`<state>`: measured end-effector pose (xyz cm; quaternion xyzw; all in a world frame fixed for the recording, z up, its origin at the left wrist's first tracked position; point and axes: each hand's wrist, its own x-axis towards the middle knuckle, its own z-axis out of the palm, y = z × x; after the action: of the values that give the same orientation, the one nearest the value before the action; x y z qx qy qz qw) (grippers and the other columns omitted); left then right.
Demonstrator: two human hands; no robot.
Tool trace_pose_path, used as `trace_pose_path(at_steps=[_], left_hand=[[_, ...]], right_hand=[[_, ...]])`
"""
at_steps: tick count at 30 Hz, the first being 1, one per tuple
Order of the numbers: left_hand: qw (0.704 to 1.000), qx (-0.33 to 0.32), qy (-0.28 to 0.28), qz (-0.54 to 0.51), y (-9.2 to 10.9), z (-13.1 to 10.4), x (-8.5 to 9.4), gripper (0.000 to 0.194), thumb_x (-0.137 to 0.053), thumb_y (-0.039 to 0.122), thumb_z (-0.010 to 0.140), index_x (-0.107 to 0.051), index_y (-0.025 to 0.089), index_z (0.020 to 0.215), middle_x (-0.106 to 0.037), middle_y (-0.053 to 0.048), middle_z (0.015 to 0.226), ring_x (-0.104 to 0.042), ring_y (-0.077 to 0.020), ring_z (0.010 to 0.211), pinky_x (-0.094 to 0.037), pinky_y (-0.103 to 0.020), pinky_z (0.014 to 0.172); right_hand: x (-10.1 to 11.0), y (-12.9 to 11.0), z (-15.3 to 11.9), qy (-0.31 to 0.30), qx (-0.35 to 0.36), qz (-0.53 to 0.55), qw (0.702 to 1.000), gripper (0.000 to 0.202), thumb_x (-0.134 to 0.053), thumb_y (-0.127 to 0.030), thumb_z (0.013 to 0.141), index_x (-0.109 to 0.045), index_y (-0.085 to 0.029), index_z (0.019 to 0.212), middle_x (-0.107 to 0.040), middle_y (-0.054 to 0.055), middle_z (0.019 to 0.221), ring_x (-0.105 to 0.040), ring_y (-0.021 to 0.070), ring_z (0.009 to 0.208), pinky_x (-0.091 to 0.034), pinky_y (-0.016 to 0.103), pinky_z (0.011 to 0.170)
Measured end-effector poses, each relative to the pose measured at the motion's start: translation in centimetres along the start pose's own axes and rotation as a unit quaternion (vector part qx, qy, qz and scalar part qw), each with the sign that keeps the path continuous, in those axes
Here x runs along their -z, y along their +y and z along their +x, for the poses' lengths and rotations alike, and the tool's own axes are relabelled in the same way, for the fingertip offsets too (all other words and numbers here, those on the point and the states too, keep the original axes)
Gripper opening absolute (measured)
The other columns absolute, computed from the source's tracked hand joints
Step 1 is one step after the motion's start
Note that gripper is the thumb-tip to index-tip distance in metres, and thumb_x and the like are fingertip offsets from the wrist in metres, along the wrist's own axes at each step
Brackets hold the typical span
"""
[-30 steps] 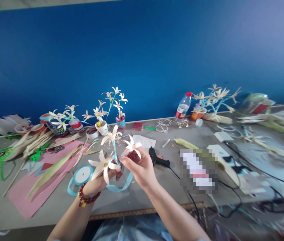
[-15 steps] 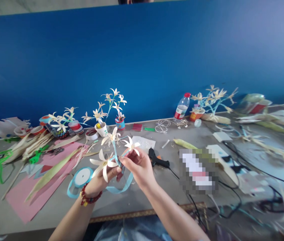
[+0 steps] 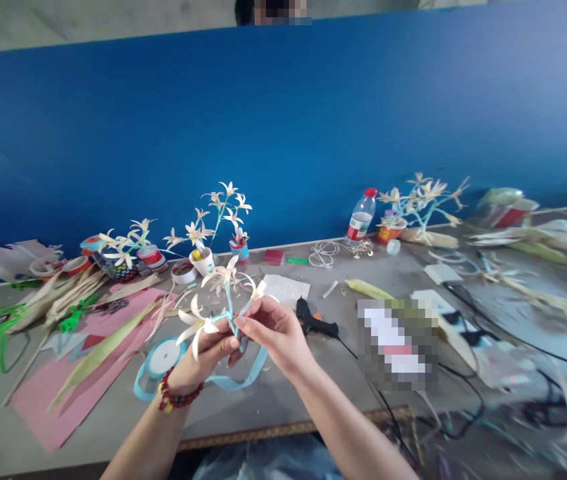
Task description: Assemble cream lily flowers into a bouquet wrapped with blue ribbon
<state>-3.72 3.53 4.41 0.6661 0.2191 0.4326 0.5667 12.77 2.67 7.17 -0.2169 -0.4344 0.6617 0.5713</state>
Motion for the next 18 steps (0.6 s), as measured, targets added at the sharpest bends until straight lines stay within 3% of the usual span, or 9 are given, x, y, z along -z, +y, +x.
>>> trace_pose_path(at_steps=[5,7,12,18], left_hand=[[0.999,0.001,0.009,-0.046,0.4,0.4,-0.3,0.034,-0.062,0.043,0.093,-0.056,0.015,0.075,-0.048,0.002,0.063,-0.044,-0.0086,0.053,-0.037,-0.021,0.049],[0.998,0.004,0.017,-0.052,0.3,0.4,-0.2,0.033,-0.063,0.044,0.093,-0.056,0.015,0.076,-0.048,0.002,0.063,-0.043,-0.0084,0.053,-0.037,-0.021,0.049],[0.997,0.024,0.044,-0.06,-0.4,0.0,0.4,0.031,-0.065,0.043,0.091,-0.06,0.015,0.081,-0.049,0.002,0.062,-0.044,-0.0085,0.053,-0.037,-0.021,0.05],[0.994,0.032,0.064,-0.084,-0.7,-0.1,0.6,0.03,-0.069,0.043,0.088,-0.061,0.014,0.083,-0.047,0.004,0.061,-0.043,-0.0075,0.05,-0.034,-0.021,0.047]], right_hand=[[-0.1,-0.3,-0.2,-0.027,-0.011,-0.027,0.999,0.02,-0.073,-0.035,0.086,-0.061,-0.019,0.086,-0.067,0.001,0.077,-0.068,0.0168,0.054,-0.062,0.033,0.05],[0.1,-0.5,-0.3,-0.011,0.03,-0.102,0.994,0.017,-0.07,-0.035,0.089,-0.064,-0.019,0.089,-0.066,0.002,0.08,-0.068,0.0177,0.061,-0.061,0.034,0.057],[1.2,-1.0,-1.0,0.017,0.198,-0.368,0.908,0.015,-0.061,-0.028,0.095,-0.072,-0.022,0.103,-0.067,0.011,0.11,-0.062,0.0267,0.108,-0.049,0.042,0.098],[2.0,-0.4,-1.9,-0.042,0.185,-0.391,0.9,0.03,-0.06,-0.017,0.091,-0.059,-0.023,0.121,-0.066,0.01,0.116,-0.063,0.0253,0.11,-0.049,0.036,0.095]])
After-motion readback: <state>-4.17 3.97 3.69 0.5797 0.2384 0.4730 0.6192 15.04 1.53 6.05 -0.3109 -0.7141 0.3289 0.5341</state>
